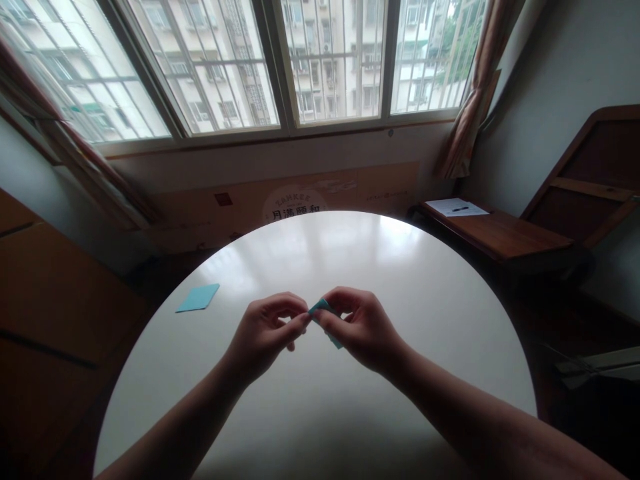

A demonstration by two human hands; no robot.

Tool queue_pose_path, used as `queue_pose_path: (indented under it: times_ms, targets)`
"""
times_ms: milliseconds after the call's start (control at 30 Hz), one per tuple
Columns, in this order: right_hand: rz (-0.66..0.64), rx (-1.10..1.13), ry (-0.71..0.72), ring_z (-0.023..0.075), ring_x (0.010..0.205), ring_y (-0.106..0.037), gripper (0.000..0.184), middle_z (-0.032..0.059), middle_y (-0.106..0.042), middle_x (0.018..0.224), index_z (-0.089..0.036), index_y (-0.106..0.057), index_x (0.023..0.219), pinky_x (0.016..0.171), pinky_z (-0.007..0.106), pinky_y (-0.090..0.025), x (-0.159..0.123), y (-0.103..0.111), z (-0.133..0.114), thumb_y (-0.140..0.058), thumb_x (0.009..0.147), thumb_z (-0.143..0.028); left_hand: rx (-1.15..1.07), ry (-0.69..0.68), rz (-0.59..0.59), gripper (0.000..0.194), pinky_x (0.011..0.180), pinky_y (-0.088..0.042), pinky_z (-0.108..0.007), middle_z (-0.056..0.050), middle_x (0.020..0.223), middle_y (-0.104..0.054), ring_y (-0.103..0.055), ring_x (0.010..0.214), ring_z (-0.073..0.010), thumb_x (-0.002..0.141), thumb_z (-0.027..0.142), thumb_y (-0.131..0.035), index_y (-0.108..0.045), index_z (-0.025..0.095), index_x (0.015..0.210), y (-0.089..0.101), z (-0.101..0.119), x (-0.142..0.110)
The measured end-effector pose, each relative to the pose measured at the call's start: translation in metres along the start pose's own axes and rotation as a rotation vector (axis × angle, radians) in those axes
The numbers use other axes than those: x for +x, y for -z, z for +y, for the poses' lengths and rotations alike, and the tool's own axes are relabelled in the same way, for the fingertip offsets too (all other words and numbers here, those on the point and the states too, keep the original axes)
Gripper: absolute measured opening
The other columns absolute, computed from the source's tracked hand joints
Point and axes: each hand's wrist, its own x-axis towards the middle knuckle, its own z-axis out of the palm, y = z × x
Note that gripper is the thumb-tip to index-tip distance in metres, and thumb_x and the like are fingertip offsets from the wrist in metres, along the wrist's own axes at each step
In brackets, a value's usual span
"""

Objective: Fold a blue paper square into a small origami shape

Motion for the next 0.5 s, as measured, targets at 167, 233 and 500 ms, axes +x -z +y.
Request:
queue_pose_path:
  times_ms: [167,233,500]
  targets:
    - [0.032,0.024,0.044,0.0164,0.073,-0.064,0.014,0.0038,-0.071,0.08,-0.017,-0.072,0.086,0.063,0.026,-0.052,0.0037,0.0088,-0.0019,-0.077,0.082,-0.029,-0.032,0.006,-0.002,0.014,0.041,-0.049,-0.018,-0.004,0.072,-0.063,-0.058,0.06,-0.0127,0.08,0.026,-0.072,-0.071,0.012,0.078,0.0018,0.0019,0.001]
    - [0.028,0.047,0.03,0.016,0.071,-0.063,0.015,0.0031,-0.069,0.078,-0.017,-0.072,0.085,0.063,0.026,-0.051,0.0042,0.0102,-0.0016,-0.076,0.083,-0.031,-0.038,0.009,-0.008,0.015,0.041,-0.049,-0.018,-0.004,0.072,-0.063,-0.058,0.06,-0.0127,0.081,0.027,-0.073,-0.072,0.012,0.078,0.002,0.0011,0.001]
    - [0.047,0.098,-0.019,0.0147,0.068,-0.058,0.018,0.0014,-0.066,0.075,-0.017,-0.07,0.081,0.061,0.025,-0.046,0.0051,0.0065,0.0031,-0.077,0.082,-0.034,-0.047,0.067,-0.031,0.018,0.043,-0.048,-0.019,-0.004,0.068,-0.063,-0.057,0.058,-0.0128,0.08,0.029,-0.073,-0.071,0.011,0.079,0.0019,-0.0032,0.0003]
